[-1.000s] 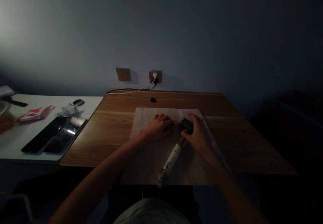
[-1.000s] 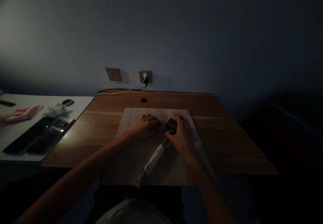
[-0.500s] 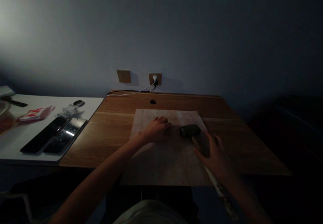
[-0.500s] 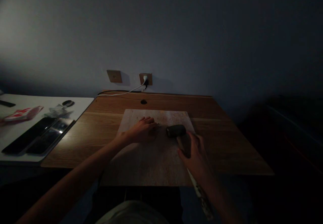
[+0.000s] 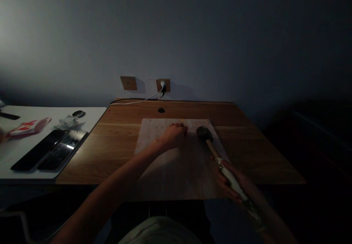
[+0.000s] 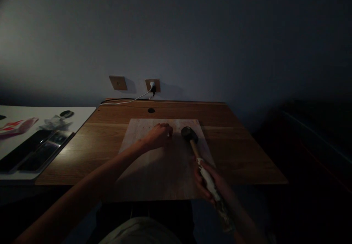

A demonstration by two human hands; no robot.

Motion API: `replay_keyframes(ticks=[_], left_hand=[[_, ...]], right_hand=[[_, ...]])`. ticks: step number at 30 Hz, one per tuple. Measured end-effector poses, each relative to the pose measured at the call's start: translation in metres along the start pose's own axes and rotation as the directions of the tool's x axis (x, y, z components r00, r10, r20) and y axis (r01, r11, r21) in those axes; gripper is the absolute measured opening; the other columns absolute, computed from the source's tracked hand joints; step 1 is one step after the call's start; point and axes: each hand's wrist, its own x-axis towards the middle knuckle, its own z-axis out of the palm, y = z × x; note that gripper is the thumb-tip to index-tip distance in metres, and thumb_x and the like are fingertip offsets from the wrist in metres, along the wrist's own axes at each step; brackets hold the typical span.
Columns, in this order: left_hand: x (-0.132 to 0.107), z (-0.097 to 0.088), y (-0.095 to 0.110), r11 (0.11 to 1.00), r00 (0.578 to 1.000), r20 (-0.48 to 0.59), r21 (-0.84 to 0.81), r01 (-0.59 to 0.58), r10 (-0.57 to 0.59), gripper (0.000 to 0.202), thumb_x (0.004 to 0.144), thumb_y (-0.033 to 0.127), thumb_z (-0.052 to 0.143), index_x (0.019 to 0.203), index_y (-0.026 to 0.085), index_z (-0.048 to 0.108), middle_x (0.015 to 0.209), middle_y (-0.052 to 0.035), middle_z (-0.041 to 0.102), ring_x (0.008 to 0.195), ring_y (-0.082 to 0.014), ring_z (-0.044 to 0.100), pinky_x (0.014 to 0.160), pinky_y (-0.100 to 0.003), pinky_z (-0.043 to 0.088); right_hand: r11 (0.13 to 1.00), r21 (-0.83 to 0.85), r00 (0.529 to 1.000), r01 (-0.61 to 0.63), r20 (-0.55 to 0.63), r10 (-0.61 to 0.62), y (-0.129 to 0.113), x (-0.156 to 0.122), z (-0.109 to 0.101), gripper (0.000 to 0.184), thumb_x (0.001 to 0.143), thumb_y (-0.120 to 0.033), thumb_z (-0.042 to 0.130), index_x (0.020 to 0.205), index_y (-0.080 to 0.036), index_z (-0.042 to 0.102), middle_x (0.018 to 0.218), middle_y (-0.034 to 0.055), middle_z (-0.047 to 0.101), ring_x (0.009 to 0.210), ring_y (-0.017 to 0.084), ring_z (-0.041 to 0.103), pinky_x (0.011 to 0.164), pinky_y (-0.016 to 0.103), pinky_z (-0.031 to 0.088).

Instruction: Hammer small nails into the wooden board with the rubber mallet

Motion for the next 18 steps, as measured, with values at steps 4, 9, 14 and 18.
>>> replay_keyframes(ticks=[4,9,14,18], left_hand=[[0.018,0.007,-0.011,0.968,0.988,-0.009,-0.202,0.151,-0.156,0.011,0.081,0.019,0.066,0.091,0.019,0.070,0.085,-0.0039,0.073,0.079,-0.0196,0.068,0.077,-0.030,0.054],[0.036,0.018,-0.021,0.923,0.992,-0.027,-0.370,0.106,-0.125,0.038,0.078,0.008,0.065,0.114,0.019,0.067,0.089,-0.0016,0.075,0.077,-0.0141,0.068,0.076,-0.025,0.054],[0.050,0.021,-0.020,0.913,0.995,-0.073,-0.407,0.034,-0.070,0.025,0.079,0.006,0.063,0.100,0.016,0.074,0.086,-0.0032,0.075,0.078,-0.0139,0.069,0.076,-0.023,0.053],[0.058,0.021,-0.013,0.900,0.989,-0.122,-0.436,0.017,-0.078,0.021,0.080,0.008,0.064,0.097,0.016,0.074,0.086,-0.0030,0.076,0.079,-0.0136,0.069,0.074,-0.022,0.053]], right_hand=[[0.999,0.049,0.994,0.015,0.103,-0.020,0.001,-0.001,0.011,0.049,0.075,-0.074,0.061,0.074,-0.027,0.045,0.041,-0.0125,0.037,0.021,0.009,0.023,0.022,0.021,0.025],[0.921,-0.198,0.832,0.336,-0.395,-0.389,-0.037,-0.034,0.036,0.036,0.090,-0.060,0.062,0.087,-0.026,0.052,0.048,-0.0093,0.047,0.029,0.009,0.036,0.027,0.017,0.029],[0.542,-0.448,0.363,0.711,-0.427,-0.828,-0.080,-0.059,0.054,0.034,0.094,-0.043,0.062,0.126,-0.039,0.049,0.066,-0.0071,0.058,0.036,0.015,0.048,0.030,0.026,0.037],[0.465,-0.686,0.232,0.560,-0.410,-0.882,-0.067,-0.033,0.030,0.039,0.098,-0.045,0.056,0.132,-0.031,0.044,0.056,-0.0088,0.050,0.035,0.016,0.046,0.037,0.028,0.039]])
